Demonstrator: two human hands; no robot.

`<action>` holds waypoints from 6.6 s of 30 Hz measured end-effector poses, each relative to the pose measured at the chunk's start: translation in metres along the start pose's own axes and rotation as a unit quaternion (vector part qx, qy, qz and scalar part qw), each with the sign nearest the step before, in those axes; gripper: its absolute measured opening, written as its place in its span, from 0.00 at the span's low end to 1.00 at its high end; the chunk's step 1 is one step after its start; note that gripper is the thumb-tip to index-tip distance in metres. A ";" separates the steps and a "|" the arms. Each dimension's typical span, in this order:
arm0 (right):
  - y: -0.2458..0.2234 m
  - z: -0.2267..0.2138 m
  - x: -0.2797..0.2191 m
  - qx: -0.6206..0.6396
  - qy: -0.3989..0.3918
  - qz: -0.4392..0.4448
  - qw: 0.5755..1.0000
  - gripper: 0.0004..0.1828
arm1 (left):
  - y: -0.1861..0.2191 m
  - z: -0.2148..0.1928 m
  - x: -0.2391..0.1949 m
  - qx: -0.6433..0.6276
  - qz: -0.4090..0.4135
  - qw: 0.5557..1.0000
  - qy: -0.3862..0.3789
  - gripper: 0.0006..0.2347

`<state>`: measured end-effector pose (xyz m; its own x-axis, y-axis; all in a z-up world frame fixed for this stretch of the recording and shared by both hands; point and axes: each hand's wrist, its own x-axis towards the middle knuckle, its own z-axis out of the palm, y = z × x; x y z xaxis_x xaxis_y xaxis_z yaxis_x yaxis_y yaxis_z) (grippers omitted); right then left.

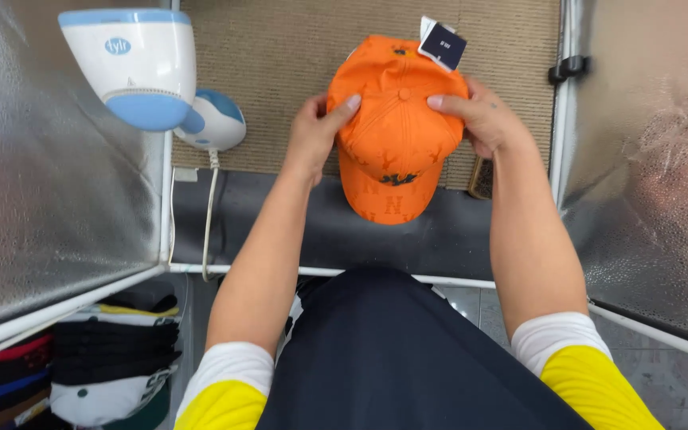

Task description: The person steams an orange baseball cap using a handheld garment steamer, focusing on the front and sides. They then use a brush to clean the cap's exterior and interior, including the brim and the inside band.

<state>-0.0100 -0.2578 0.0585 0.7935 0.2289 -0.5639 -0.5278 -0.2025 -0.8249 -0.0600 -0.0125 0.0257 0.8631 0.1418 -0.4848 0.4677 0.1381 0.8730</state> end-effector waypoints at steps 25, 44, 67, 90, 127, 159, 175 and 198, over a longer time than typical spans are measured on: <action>0.024 0.015 -0.009 0.026 0.153 -0.101 0.983 0.39 | -0.020 0.000 0.005 -0.089 -0.042 0.995 0.015 0.29; -0.049 -0.086 0.073 0.267 0.177 -0.037 0.947 0.21 | 0.044 0.103 0.158 -0.227 0.099 0.959 -0.140 0.26; -0.056 -0.082 0.040 0.248 0.154 -0.029 0.956 0.21 | 0.069 0.071 0.102 -0.192 0.089 0.956 -0.202 0.36; 0.001 0.049 -0.050 0.201 0.041 -0.196 0.959 0.29 | -0.034 -0.035 -0.056 -0.003 0.144 0.990 -0.008 0.08; 0.151 -0.008 -0.049 0.293 -0.041 -0.303 0.906 0.40 | -0.076 -0.021 -0.064 -0.219 -0.003 0.973 -0.070 0.10; 0.058 0.081 0.057 -0.224 0.053 -0.022 0.973 0.44 | -0.179 -0.005 -0.048 -0.410 -0.184 0.870 -0.201 0.23; 0.087 0.084 0.066 -0.159 0.019 -0.118 0.980 0.18 | -0.174 -0.006 -0.049 -0.467 -0.210 0.841 -0.176 0.14; 0.063 0.081 0.049 -0.110 0.042 -0.086 0.989 0.10 | -0.171 -0.010 -0.053 -0.385 -0.173 0.887 -0.190 0.22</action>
<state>-0.0286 -0.1826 -0.0245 0.8929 0.2008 -0.4031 -0.3114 -0.3714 -0.8747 -0.1880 -0.0335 -0.0987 0.7636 -0.3604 -0.5357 0.5749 0.7571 0.3102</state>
